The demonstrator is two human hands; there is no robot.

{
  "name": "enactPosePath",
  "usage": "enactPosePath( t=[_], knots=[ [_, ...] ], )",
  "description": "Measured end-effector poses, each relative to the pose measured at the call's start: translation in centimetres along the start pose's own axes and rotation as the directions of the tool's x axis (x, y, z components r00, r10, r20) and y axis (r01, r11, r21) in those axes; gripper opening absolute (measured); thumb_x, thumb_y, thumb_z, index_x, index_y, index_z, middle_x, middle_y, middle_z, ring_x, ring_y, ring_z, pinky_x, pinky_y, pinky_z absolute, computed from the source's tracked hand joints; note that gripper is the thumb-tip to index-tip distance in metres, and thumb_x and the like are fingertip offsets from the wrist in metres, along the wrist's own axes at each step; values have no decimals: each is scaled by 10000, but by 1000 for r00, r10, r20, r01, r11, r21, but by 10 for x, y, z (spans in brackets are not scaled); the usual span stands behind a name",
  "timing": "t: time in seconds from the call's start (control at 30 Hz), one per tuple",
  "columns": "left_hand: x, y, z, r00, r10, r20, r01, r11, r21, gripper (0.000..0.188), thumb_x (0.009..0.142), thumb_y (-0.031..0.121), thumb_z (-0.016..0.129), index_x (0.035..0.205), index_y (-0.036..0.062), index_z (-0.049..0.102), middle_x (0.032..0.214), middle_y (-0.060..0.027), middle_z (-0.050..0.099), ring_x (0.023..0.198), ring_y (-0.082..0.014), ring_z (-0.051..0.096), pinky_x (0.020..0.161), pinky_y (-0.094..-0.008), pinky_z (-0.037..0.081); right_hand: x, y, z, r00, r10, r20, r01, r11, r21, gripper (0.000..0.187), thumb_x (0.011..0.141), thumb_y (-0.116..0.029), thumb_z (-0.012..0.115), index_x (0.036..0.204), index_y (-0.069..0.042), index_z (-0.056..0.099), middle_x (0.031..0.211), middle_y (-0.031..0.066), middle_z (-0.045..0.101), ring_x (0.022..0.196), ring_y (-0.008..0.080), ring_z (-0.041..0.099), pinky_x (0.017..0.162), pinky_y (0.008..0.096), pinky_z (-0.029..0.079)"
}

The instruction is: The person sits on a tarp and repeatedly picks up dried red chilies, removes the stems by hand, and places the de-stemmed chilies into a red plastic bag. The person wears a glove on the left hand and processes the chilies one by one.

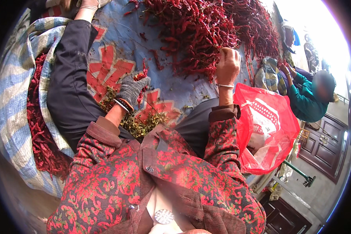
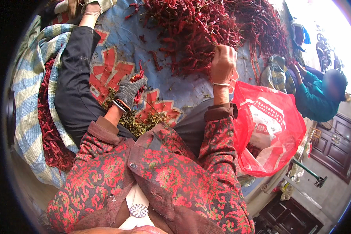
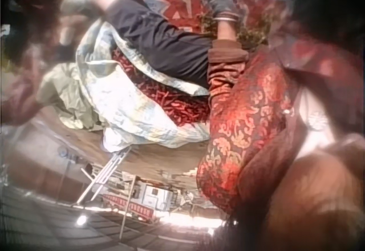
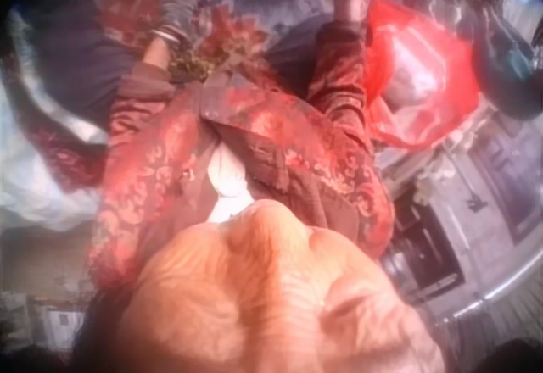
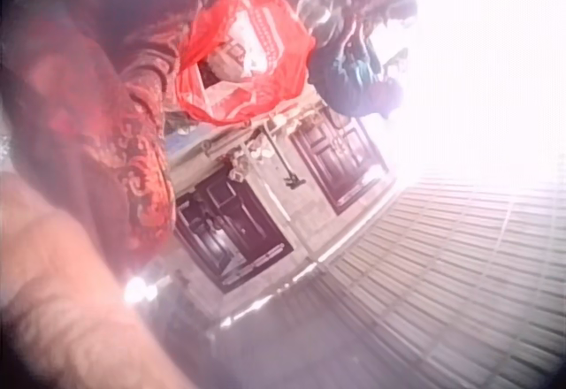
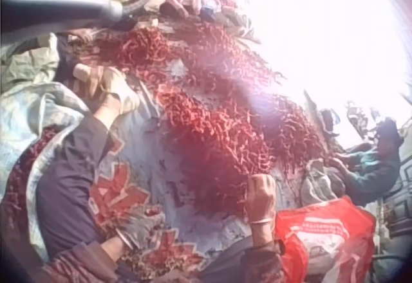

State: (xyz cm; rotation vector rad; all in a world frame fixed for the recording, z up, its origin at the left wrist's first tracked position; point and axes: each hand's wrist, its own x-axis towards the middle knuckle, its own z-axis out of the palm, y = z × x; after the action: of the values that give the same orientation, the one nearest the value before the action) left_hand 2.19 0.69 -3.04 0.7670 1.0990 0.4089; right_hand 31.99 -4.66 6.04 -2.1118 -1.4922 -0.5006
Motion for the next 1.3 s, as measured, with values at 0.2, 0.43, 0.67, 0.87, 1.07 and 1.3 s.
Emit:
enactPosePath(
  t=[0.2,0.43,0.67,0.87,1.07,1.3],
  knots=[
    [6,-10,0,998,50,36,-48,998,-45,161,797,131,702,934,72,641,725,12,614,601,-82,547,559,-249,446,-32,12,43,483,324,813,-856,370,361,208,842,-136,651,1010,-15,628,836,17,624,654,95,577,565,234,503],
    [0,-2,6,1000,24,20,-24,1000,17,151,794,150,708,901,64,647,695,5,616,572,-93,546,542,-257,445,-48,24,97,389,592,706,-914,345,213,366,796,-170,690,1079,46,605,816,66,628,592,124,588,479,254,533],
    [0,0,1,995,-82,54,77,994,84,148,814,131,678,939,71,627,717,9,597,616,-85,526,538,-269,426,-36,-6,111,424,693,583,-821,566,-75,414,760,-275,716,1012,44,638,786,116,672,569,174,659,509,293,547],
    [-2,0,3,999,-31,20,30,998,47,169,797,146,702,930,69,632,706,12,600,593,-88,527,528,-267,431,-45,10,86,445,539,715,-893,331,306,268,818,-201,694,989,0,648,742,42,618,524,92,550,471,231,504],
    [-1,-1,4,997,64,46,-58,990,-130,138,795,118,705,894,60,630,732,-11,632,625,-107,594,580,-252,476,-28,-34,-48,675,374,636,-720,146,678,114,916,-146,580,955,-41,557,835,116,660,505,87,535,422,214,419],
    [-45,22,21,870,55,490,33,985,-170,192,860,131,624,1037,57,607,993,-77,666,782,-95,611,651,-236,498,-82,-91,-35,671,295,680,-707,-24,707,40,911,-107,577,929,-82,551,662,61,600,476,97,530,428,210,416]
  ],
)
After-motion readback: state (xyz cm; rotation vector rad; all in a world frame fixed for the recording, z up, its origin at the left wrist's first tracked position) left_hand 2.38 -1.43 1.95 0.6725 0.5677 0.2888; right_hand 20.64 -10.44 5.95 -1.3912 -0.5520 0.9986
